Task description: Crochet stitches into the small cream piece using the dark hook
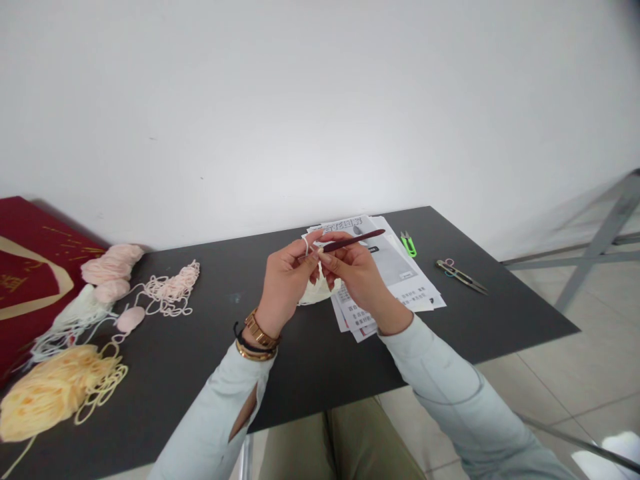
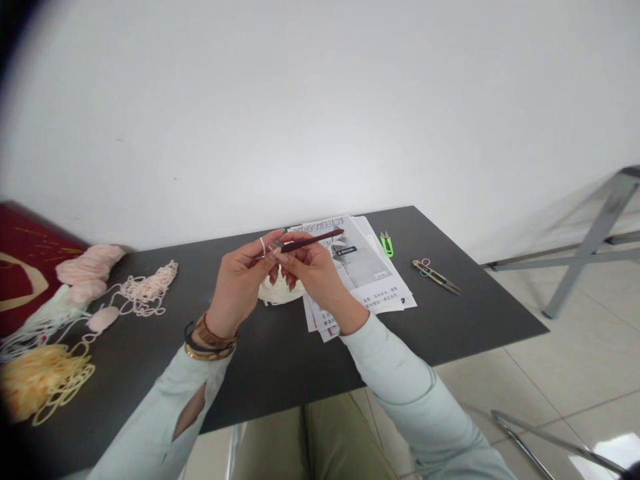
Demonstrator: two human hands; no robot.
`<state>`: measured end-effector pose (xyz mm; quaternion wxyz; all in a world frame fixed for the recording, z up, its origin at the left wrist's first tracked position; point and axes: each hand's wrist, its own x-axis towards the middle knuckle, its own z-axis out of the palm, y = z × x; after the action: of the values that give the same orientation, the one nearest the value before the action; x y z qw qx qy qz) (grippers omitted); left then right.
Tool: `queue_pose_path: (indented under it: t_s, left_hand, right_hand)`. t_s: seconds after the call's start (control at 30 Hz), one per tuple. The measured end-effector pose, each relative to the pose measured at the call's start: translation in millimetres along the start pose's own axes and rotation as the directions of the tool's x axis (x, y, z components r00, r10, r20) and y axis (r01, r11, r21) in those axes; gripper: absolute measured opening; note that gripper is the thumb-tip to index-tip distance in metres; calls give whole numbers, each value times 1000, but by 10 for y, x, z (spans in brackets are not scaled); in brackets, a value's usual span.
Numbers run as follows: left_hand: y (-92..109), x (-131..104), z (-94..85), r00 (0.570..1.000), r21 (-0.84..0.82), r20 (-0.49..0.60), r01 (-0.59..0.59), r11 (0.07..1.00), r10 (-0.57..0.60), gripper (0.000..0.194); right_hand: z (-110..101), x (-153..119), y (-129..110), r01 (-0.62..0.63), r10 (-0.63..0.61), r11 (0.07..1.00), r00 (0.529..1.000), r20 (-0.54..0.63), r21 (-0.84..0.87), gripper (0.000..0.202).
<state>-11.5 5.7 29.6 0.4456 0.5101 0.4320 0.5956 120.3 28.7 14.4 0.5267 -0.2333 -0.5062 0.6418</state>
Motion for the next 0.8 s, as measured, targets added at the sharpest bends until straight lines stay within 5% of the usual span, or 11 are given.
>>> queue_pose_path:
  t_s: [0.1,0.2,0.5,0.67,0.8]
  left_hand:
    - [14,30,-66,998,61,61,-16,998,12,32]
    - [31,43,-114,985,-53,166,63,997,-54,38]
    - [96,42,-209,857,-327,482,372,869,-185,47]
    - [83,40,-201,850,-454,503,414,789,-157,51]
    - [59,34,-198,854,-396,491,394,830,-171,58]
  right_hand:
    - [-3,-16,-36,8,-8,1000,1000,-9,-10,28]
    - [-11,-32,-55,8,-9,999,999,39,36,22]
    - [17,-108,-139,-98,70,975,987,143,201,21]
    - [40,-135,-150,-117,68,964,977,203,237,16]
    - [46,-119,-129,-62,17,971,981,194,230,17]
